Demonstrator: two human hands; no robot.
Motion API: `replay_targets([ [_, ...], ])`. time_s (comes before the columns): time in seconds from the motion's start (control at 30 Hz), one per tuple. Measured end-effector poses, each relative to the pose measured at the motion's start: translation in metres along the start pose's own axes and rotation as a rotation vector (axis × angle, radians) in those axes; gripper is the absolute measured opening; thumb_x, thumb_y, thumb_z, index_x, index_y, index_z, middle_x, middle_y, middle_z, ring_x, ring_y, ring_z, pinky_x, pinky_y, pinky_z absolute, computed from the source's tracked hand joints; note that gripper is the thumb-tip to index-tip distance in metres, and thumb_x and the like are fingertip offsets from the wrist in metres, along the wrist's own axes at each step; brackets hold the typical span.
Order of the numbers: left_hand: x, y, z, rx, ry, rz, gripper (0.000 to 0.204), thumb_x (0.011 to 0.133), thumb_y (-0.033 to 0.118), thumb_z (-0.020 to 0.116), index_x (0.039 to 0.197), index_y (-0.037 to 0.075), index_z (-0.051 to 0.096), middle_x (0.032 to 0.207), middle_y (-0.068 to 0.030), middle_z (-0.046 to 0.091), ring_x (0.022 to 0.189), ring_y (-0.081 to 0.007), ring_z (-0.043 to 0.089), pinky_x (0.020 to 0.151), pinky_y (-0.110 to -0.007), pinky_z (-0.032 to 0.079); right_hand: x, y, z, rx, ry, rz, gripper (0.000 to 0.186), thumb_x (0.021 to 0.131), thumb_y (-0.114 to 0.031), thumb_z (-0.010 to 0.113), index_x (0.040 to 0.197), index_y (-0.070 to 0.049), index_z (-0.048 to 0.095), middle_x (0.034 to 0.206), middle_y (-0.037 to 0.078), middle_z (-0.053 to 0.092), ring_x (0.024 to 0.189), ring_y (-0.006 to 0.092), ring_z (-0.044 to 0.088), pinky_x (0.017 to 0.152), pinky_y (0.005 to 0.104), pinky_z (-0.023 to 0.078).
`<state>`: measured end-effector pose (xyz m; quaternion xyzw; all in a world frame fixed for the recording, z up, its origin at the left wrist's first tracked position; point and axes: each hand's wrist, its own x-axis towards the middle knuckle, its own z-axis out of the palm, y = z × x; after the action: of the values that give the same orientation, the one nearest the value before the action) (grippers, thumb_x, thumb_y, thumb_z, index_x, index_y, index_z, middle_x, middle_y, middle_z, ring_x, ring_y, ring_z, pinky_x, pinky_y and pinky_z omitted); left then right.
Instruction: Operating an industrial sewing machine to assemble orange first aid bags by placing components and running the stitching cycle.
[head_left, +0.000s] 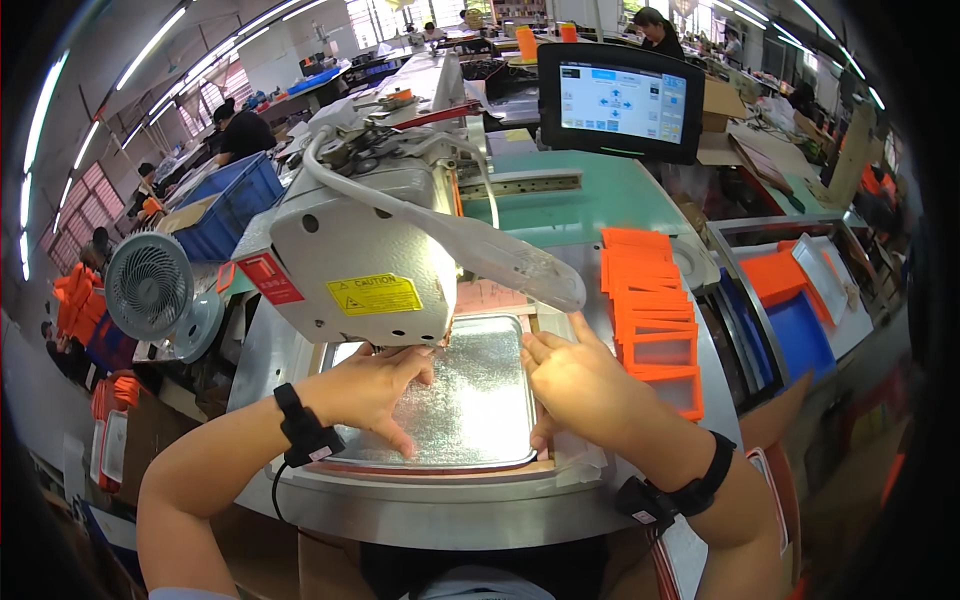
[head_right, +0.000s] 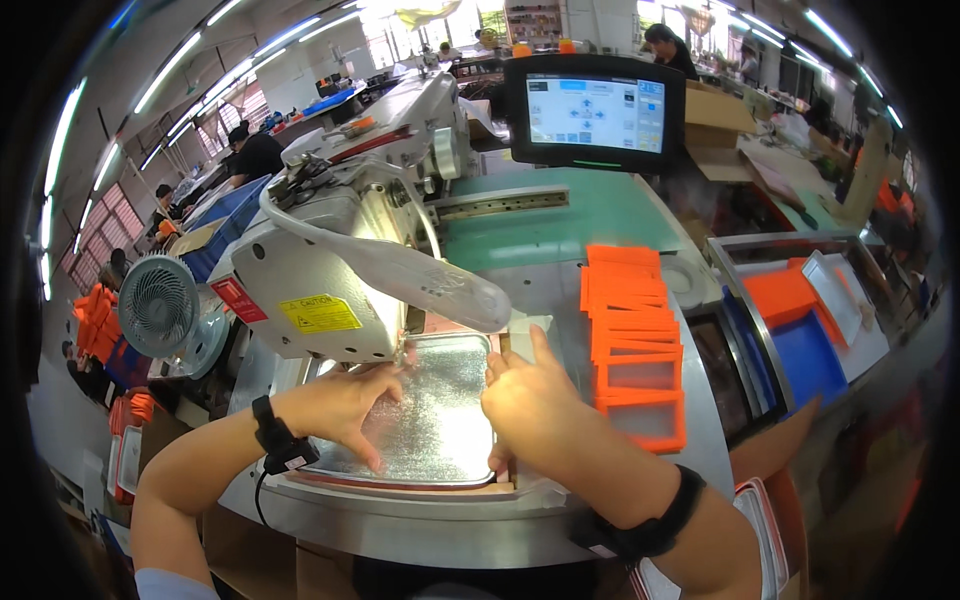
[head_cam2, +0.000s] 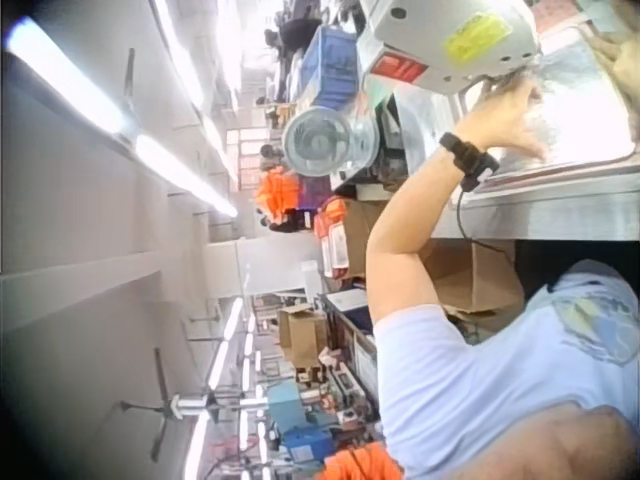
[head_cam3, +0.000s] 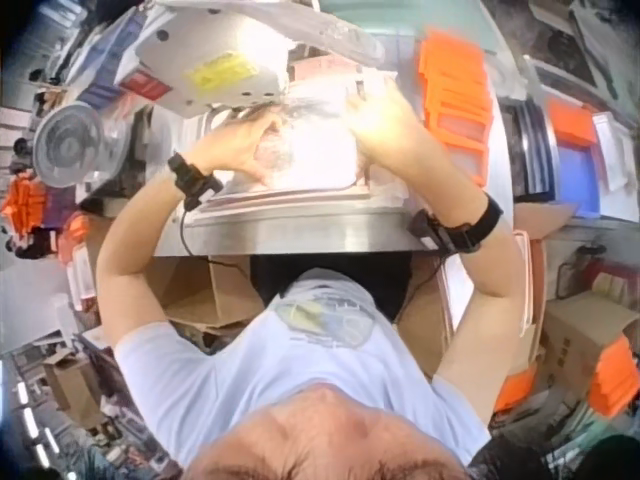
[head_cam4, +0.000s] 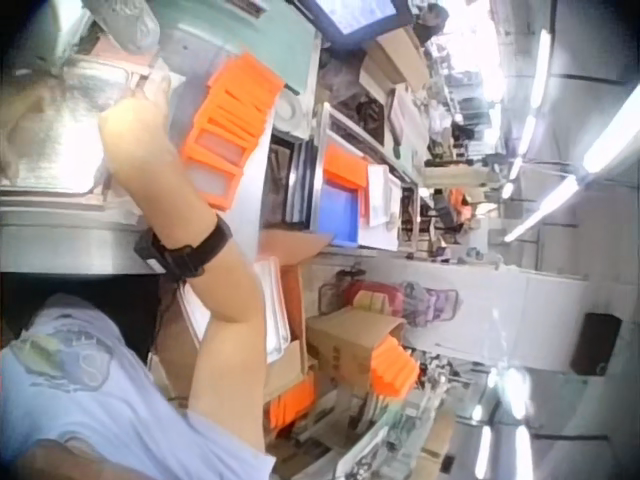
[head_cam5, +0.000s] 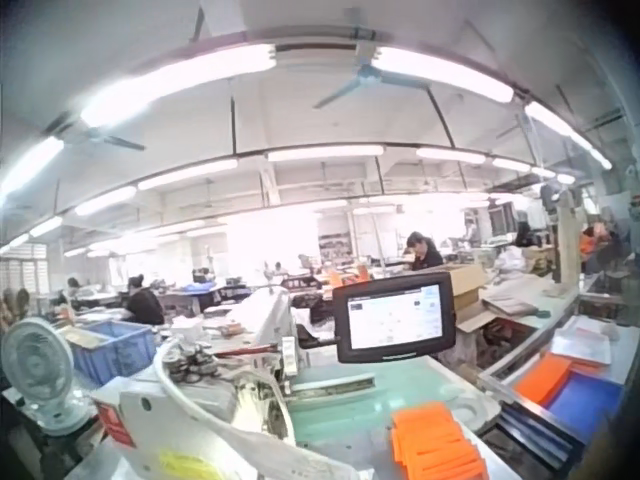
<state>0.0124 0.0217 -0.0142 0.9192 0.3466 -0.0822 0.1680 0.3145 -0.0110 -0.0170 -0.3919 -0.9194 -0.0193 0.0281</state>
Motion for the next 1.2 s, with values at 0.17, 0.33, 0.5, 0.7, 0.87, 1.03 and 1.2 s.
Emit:
replay_targets([
  [0.17,-0.016,0.009,0.008,0.013,0.107,0.076,0.087,0.071,0.052,0.082,0.133,0.001,0.049,0.155,-0.0273,0.032,0.143,-0.0409,0.033,0.117,-0.049,0.027,0.003,-0.005,-0.016,-0.007,-0.214,0.067,0.102,0.055,-0.056,0.081,0.131,0.008,0.056,0.142,0.018,0.054,0.137,0.0252,0.046,0.119,0.0573,0.021],
  [0.33,-0.024,0.017,0.011,-0.199,0.067,-0.031,0.09,0.078,0.047,0.078,0.144,0.0,0.04,0.159,-0.0293,0.021,0.15,-0.0437,0.016,0.12,-0.055,0.018,0.003,-0.007,-0.019,-0.049,-0.195,0.056,0.105,0.056,-0.057,0.081,0.134,0.007,0.053,0.144,0.018,0.052,0.137,0.0263,0.046,0.12,0.059,0.019],
  [0.5,-0.025,0.014,0.019,-0.165,-0.009,-0.042,0.104,0.077,0.056,0.076,0.152,0.0,0.028,0.16,-0.033,0.009,0.151,-0.0466,0.004,0.119,-0.061,0.01,-0.001,-0.007,-0.014,-0.031,-0.165,0.074,0.105,0.057,-0.057,0.08,0.137,0.005,0.051,0.147,0.017,0.049,0.137,0.0265,0.047,0.119,0.0604,0.019],
  [0.7,-0.026,0.012,0.022,-0.097,-0.027,0.0,0.114,0.078,0.069,0.068,0.152,-0.005,0.023,0.158,-0.0388,0.002,0.15,-0.0493,0.0,0.118,-0.063,0.005,-0.003,-0.004,-0.01,0.021,-0.148,0.095,0.107,0.058,-0.056,0.082,0.14,0.003,0.048,0.152,0.016,0.044,0.137,0.0258,0.047,0.119,0.0597,0.02],
  [0.87,-0.024,0.016,0.022,-0.058,-0.029,0.0,0.115,0.078,0.072,0.065,0.152,-0.006,0.023,0.157,-0.0401,0.004,0.149,-0.0507,0.002,0.117,-0.065,0.008,-0.004,-0.005,-0.013,0.01,-0.15,0.079,0.105,0.059,-0.056,0.082,0.139,0.003,0.049,0.151,0.016,0.044,0.136,0.0262,0.048,0.119,0.0582,0.021],
  [1.03,-0.026,0.015,0.023,-0.067,-0.005,0.013,0.115,0.079,0.074,0.062,0.152,-0.005,0.023,0.157,-0.0399,0.004,0.149,-0.0519,0.005,0.115,-0.068,0.012,-0.003,-0.006,-0.014,-0.011,-0.157,0.061,0.102,0.06,-0.056,0.081,0.137,0.004,0.051,0.148,0.018,0.047,0.135,0.026,0.049,0.118,0.0586,0.022],
  [1.2,-0.027,0.013,0.025,-0.094,0.028,0.02,0.114,0.079,0.074,0.062,0.153,-0.003,0.024,0.158,-0.0379,0.006,0.148,-0.0515,0.008,0.115,-0.068,0.014,-0.001,-0.007,-0.016,-0.027,-0.142,0.033,0.1,0.06,-0.057,0.08,0.134,0.005,0.053,0.145,0.018,0.05,0.134,0.026,0.05,0.118,0.0593,0.023],
])
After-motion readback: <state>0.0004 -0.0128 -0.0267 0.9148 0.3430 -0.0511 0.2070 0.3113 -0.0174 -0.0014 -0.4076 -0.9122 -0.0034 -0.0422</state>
